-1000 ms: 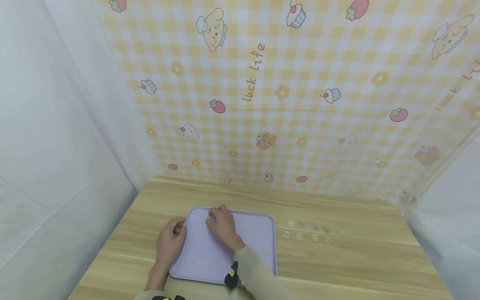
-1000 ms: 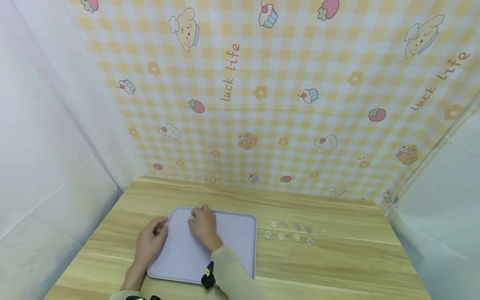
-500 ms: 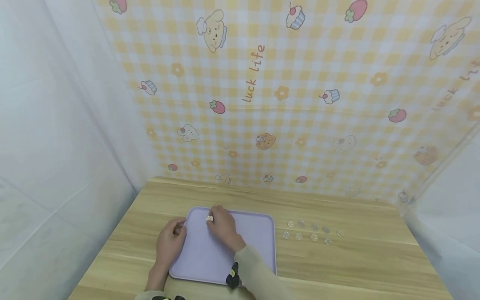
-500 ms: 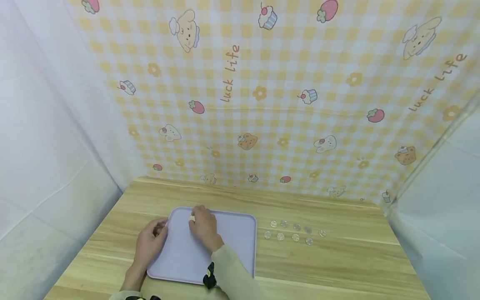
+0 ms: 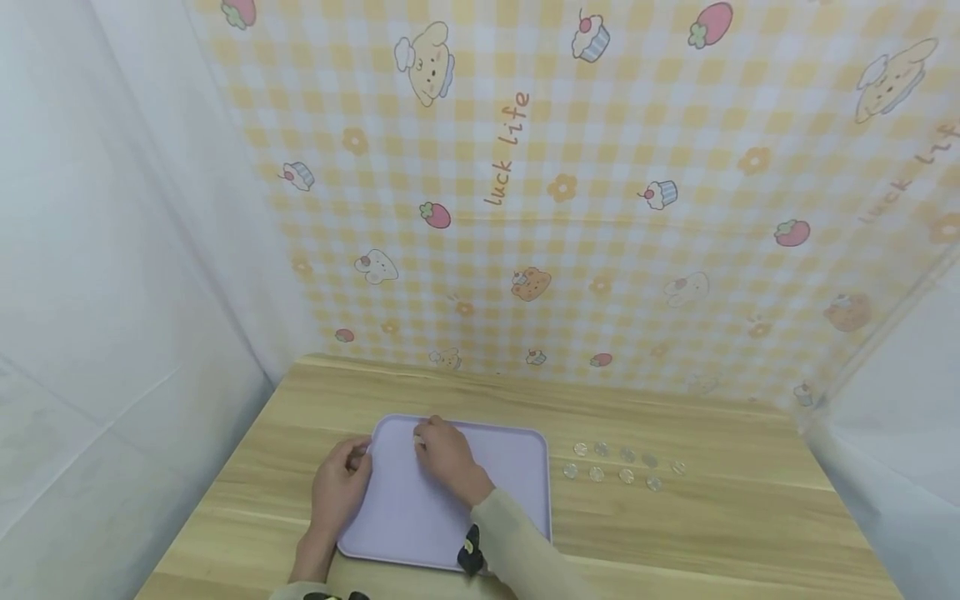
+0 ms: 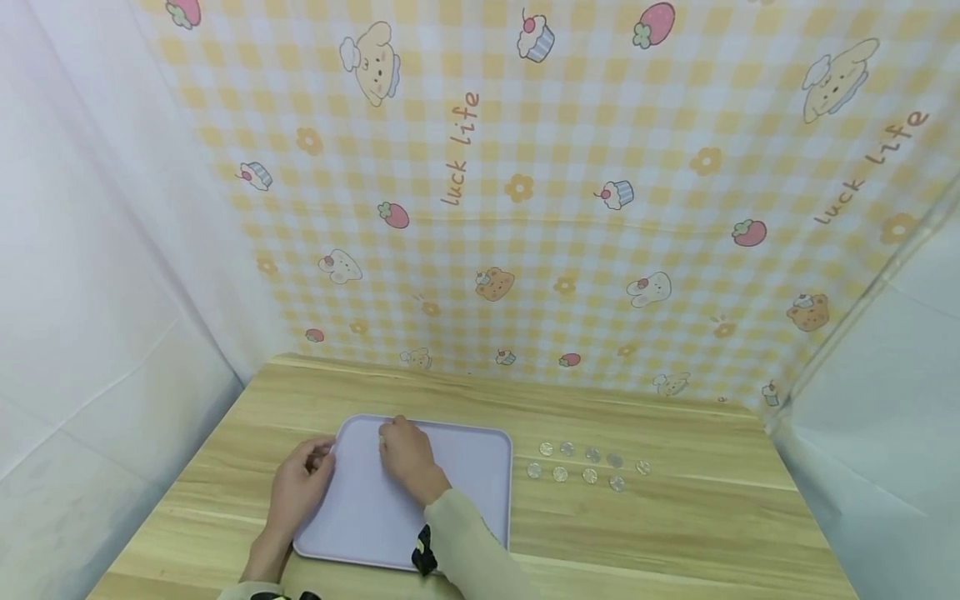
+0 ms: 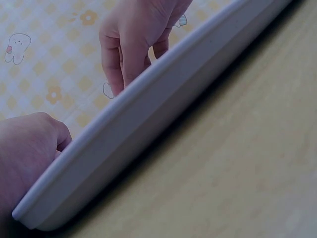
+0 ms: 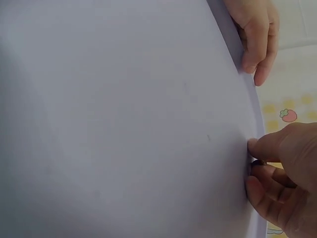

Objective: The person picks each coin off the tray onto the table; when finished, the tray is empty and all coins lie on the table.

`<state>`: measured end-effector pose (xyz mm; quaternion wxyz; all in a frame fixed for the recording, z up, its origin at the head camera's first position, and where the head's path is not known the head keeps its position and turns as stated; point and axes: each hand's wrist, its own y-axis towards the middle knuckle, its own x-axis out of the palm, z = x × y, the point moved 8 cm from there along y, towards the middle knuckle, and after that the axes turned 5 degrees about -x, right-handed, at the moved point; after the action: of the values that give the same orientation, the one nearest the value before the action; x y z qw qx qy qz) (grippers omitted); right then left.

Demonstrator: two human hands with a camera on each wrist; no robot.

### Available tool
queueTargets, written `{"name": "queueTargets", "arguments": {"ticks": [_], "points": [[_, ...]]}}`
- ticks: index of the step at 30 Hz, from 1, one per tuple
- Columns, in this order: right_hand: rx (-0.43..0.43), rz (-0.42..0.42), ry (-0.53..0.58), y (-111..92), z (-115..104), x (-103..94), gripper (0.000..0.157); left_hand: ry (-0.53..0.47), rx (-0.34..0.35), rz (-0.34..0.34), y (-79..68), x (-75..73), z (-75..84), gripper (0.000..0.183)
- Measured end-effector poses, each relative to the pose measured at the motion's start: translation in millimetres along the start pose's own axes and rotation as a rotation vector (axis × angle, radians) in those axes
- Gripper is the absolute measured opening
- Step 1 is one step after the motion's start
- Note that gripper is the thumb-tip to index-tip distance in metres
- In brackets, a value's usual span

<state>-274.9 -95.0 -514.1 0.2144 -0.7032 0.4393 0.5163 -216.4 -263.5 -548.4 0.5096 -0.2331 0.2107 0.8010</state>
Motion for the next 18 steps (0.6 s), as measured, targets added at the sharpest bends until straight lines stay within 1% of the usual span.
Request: {"name": "queueTargets", "arguments": {"ticks": [2,4,6,13,18], "points": [[0.007,-0.015,0.01,0.1,0.6,-1.4,0.01,0.001,-0.001,-0.003,0.5,0.0,0.0,0.028],[0.024,-0.023,0.025,-0.2,2.2,-2.9,0.006,0.002,-0.001,-0.004,0.8,-0.1,0.0,0.028],[0.041,-0.029,0.036,-0.7,4.1,-3.8,0.007,0.003,-0.001,-0.004,1.1,0.1,-0.2,0.028],[0.084,-0.014,0.058,-1.7,13.8,0.2,0.011,0.005,0.002,-0.003,1.1,0.1,0.3,0.028],[0.072,0.003,0.072,-4.4,13.3,-1.3,0.014,0.012,0.009,0.0,0.7,0.4,0.3,0.028]]}}
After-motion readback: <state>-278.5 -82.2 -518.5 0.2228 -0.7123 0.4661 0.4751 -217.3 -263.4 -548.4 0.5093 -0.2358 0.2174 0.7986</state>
